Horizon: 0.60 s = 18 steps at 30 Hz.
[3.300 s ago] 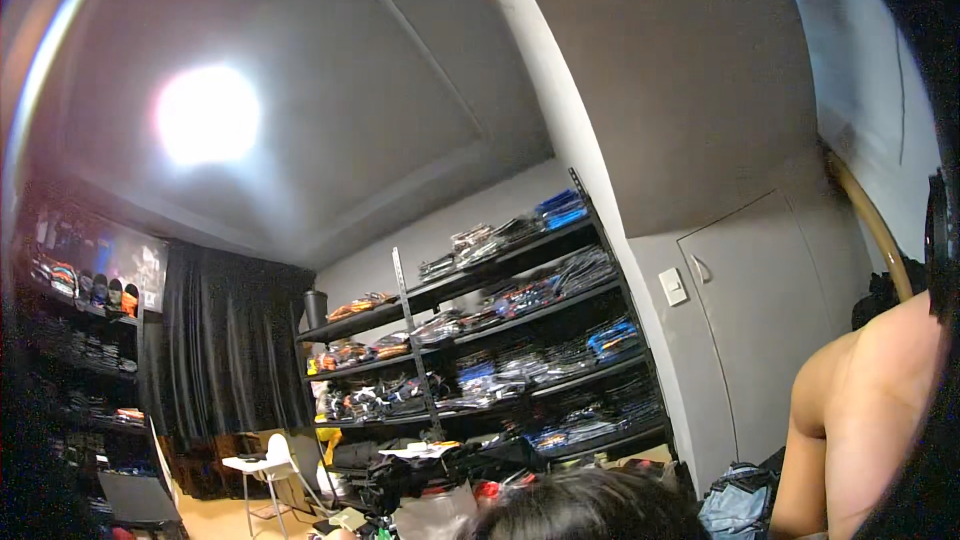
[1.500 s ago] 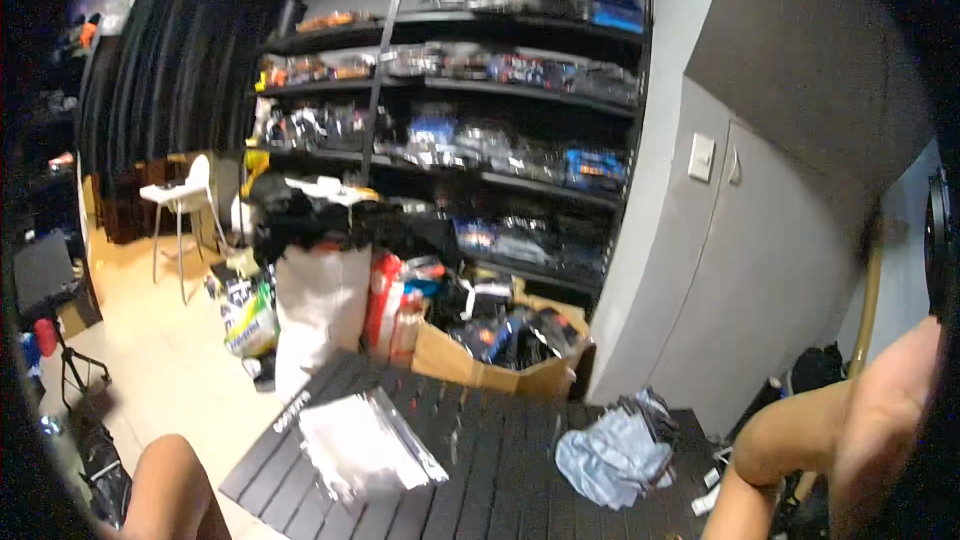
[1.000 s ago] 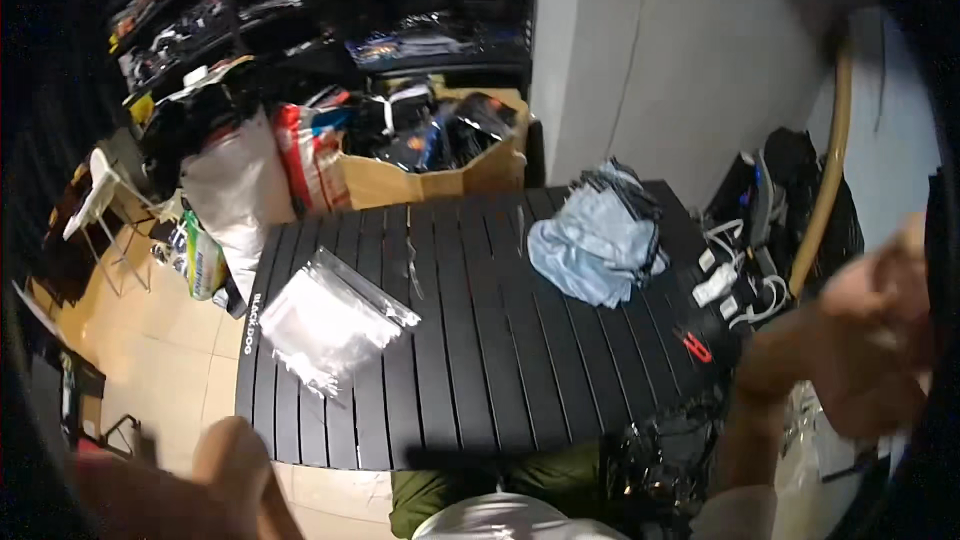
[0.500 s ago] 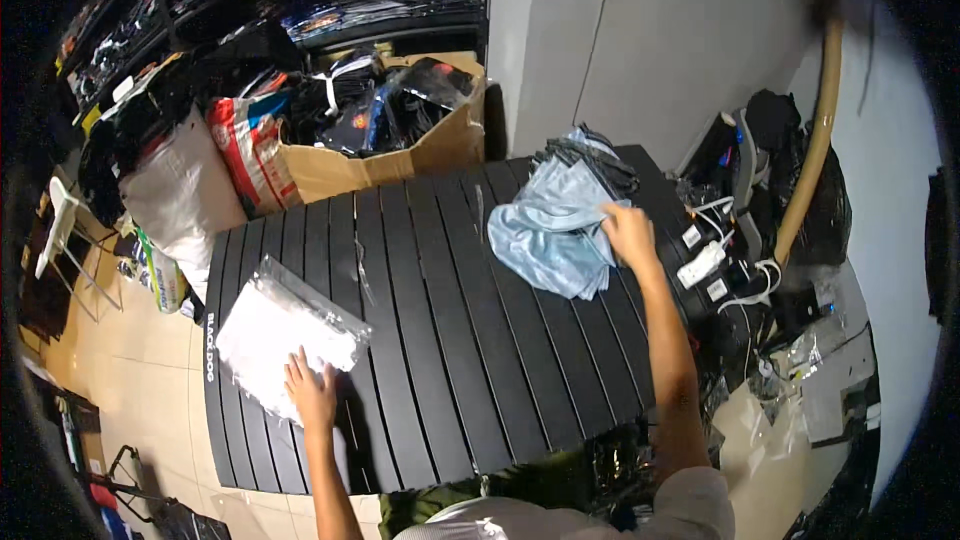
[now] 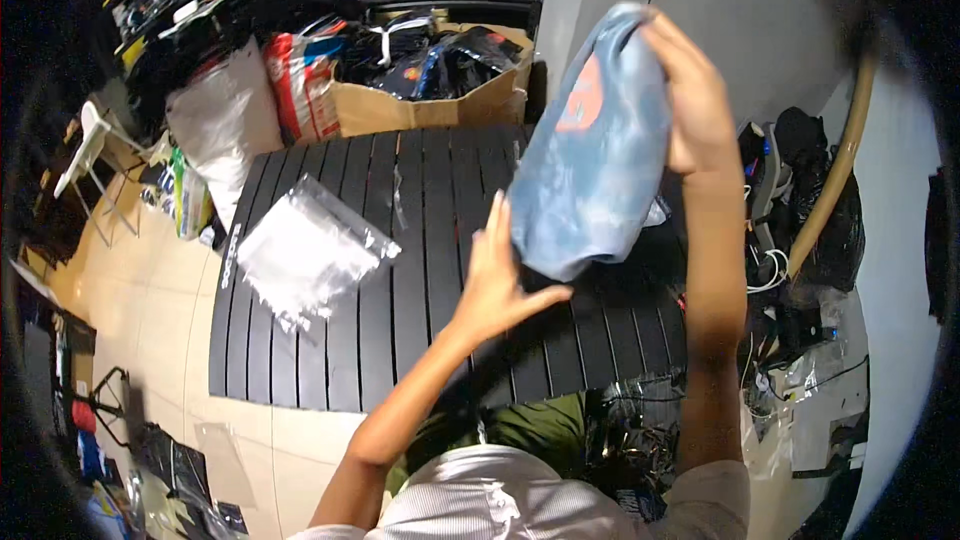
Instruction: Trimming loose threads from textile products using thread snips and folding them for packaging.
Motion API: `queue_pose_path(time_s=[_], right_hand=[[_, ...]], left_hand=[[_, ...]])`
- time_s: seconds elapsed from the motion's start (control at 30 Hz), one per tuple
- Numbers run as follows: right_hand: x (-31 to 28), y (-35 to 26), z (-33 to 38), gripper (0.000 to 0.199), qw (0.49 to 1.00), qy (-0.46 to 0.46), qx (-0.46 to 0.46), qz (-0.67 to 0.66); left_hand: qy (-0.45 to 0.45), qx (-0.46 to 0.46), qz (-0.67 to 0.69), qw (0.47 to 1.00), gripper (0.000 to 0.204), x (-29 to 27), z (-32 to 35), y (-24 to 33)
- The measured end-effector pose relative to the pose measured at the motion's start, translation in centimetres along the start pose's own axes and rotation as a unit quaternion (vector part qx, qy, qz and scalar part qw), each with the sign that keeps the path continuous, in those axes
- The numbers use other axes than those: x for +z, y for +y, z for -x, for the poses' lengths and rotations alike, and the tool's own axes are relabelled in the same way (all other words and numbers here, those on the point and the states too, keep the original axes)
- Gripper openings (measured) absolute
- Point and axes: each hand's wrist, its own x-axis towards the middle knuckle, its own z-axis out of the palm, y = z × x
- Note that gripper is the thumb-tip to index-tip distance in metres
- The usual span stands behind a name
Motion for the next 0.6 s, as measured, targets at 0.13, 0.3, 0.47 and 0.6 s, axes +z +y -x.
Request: queue_pose_path(time_s=[0.13,0.3,0.47,0.6], right_hand=[[-0.9,-3.7,2.5,0.03,0.969,-0.128,0.033,-0.208],[-4.0,0.9,10.8,0.029,0.976,0.214,-0.027,-0.036],[-13.1,16.4,18.7,0.033,0.941,0.28,0.171,-0.078],[-8.4,21.0,22.8,0.039,0.785,0.47,0.253,-0.314]], left_hand=[[0.131,-0.112,0.239,0.956,0.058,-1.2,-0.2,-0.5],[-0.114,-0.244,0.304,0.914,0.024,-12.6,3.8,-1.4],[-0.289,-0.345,0.167,0.877,0.023,-16.6,6.6,-6.3],[-0.22,-0.305,-0.139,0.916,0.028,-19.2,13.7,-12.2]])
